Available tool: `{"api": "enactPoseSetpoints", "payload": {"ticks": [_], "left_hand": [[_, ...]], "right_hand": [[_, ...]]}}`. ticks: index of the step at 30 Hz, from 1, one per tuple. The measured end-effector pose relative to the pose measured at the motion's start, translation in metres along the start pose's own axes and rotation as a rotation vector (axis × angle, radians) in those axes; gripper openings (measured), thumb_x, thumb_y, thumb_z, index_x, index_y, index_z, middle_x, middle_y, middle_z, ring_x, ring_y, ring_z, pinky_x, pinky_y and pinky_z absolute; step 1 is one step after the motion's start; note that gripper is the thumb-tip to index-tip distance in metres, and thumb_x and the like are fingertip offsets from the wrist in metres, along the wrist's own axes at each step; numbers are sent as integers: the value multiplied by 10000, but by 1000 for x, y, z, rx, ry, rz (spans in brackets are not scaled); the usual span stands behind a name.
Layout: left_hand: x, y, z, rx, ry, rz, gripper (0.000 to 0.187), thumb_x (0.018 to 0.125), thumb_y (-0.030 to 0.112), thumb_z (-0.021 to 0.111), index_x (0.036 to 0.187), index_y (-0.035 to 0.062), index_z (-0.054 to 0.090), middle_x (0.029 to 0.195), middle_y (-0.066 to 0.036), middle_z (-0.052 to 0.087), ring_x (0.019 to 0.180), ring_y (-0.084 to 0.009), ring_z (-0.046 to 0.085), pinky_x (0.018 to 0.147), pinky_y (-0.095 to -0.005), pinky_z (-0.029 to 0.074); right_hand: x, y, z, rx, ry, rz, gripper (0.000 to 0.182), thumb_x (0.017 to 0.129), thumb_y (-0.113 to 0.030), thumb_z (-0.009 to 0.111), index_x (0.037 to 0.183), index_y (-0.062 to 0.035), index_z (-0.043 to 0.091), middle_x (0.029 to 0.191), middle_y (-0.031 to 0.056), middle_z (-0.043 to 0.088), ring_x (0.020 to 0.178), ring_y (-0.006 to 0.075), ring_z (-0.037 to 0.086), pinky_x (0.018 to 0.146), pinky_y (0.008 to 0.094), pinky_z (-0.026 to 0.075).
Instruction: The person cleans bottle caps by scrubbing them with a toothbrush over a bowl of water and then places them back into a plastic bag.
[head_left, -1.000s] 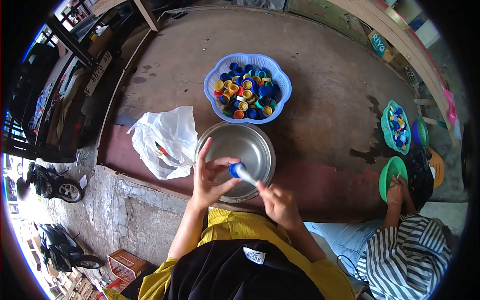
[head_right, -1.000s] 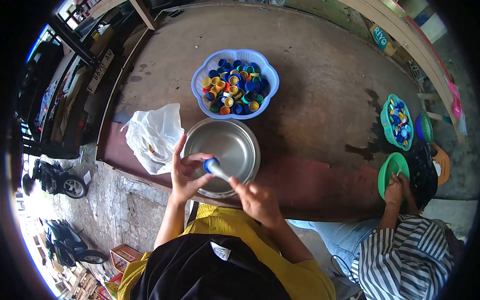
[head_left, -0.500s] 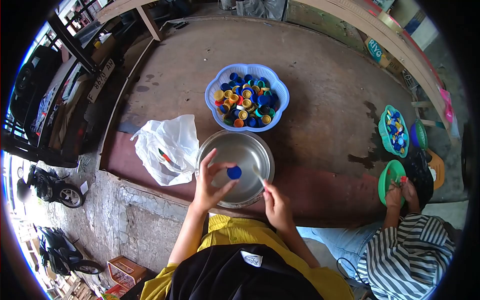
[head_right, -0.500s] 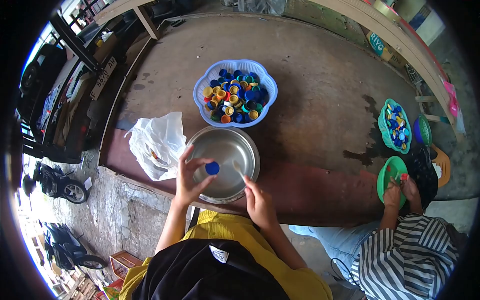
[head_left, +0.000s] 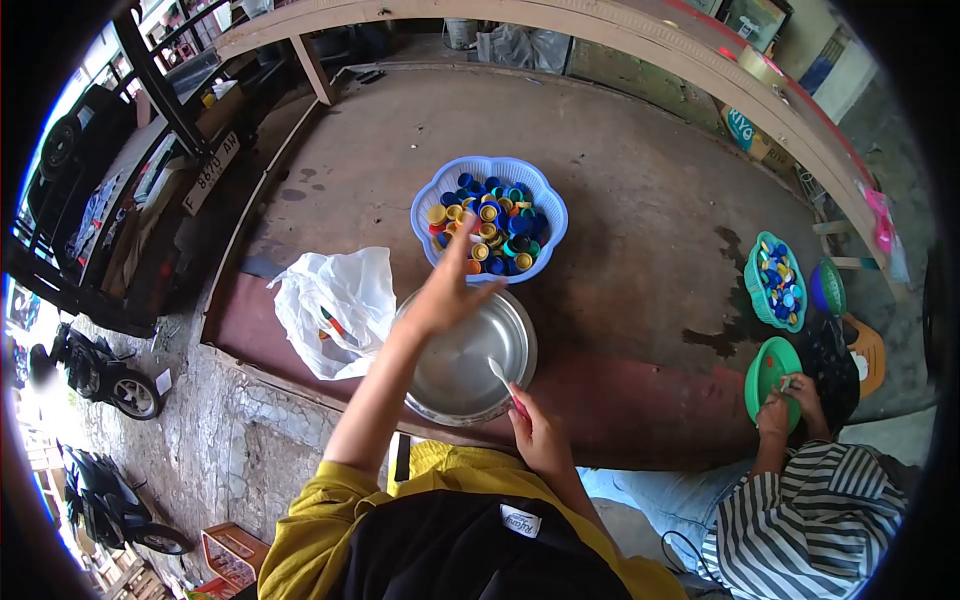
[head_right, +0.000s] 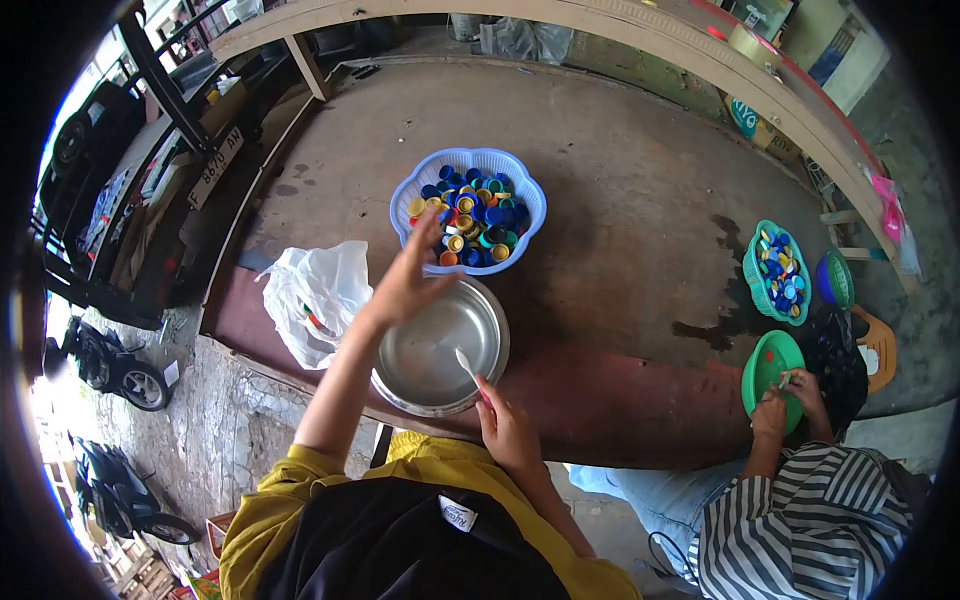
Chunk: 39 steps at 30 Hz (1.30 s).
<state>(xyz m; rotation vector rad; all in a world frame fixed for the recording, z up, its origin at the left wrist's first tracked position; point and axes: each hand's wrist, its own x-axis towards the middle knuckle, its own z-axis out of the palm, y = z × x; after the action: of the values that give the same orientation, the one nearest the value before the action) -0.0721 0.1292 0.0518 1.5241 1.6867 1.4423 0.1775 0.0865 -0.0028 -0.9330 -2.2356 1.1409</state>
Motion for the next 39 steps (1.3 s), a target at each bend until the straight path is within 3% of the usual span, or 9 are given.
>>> {"api": "enactPoseSetpoints", "payload": {"ticks": [2,4,8,10,12,16,20,26,39], "left_hand": [[-32,15,0,-52,-314,-108,693,791,148,688,1352,5,306,1312,-194,443,1198,-254,470,959,-340,415],[-63,27,-5,-199,-619,-165,395,846,208,634,1165,7,517,1044,-126,615,978,-197,596,868,-322,474],[-129,10,-33,-417,-780,-410,342,908,284,558,1146,38,561,1060,-89,631,1015,-164,583,887,-313,463],[-159,-2,-58,-354,-741,-524,311,911,260,555,1135,46,578,1082,-90,630,1023,-161,585,871,-310,465],[-175,3,-86,46,-680,-654,294,902,253,557,1104,42,597,1017,-92,658,939,-201,629,809,-321,490],[-193,-26,-125,410,-183,-835,265,864,216,583,1051,31,611,918,-160,663,841,-247,646,743,-353,506],[-181,-76,-139,304,215,-610,233,824,113,579,1018,-16,586,923,-189,633,828,-287,639,728,-368,502],[-157,-144,-136,829,229,-517,347,711,19,633,1040,-18,529,1086,-189,508,919,-362,587,786,-415,489],[-155,-145,-126,915,174,-603,201,738,33,626,933,15,578,1040,-170,567,893,-357,597,763,-446,485]], "right_hand": [[-3,6,1,-1,10,-17,418,860,-129,562,1273,-132,496,877,185,635,729,339,625,622,410,490],[-4,8,0,-16,-14,6,425,857,-126,563,1276,-137,494,893,186,635,737,341,626,628,410,492],[-4,12,5,-1,-25,-51,424,860,-124,558,1278,-133,491,937,189,634,781,346,628,654,412,497],[-3,7,5,-1,-38,-65,414,865,-113,548,1275,-116,489,984,196,628,841,349,625,694,413,498],[-1,4,8,8,-51,-75,411,866,-108,545,1273,-107,487,1000,200,626,866,352,623,710,412,498],[2,-3,13,-19,-78,-109,414,860,-97,549,1269,-102,485,1014,198,623,884,354,619,717,412,501],[-3,-7,19,-47,-120,-68,424,852,-92,554,1269,-109,486,1004,192,628,864,355,621,710,410,503],[-11,-12,21,-75,-97,-132,438,846,-105,560,1277,-123,482,982,187,633,840,360,620,696,418,499],[-27,-18,14,-95,-48,-182,436,840,-106,565,1270,-112,488,971,178,635,799,356,618,674,424,493]]}}
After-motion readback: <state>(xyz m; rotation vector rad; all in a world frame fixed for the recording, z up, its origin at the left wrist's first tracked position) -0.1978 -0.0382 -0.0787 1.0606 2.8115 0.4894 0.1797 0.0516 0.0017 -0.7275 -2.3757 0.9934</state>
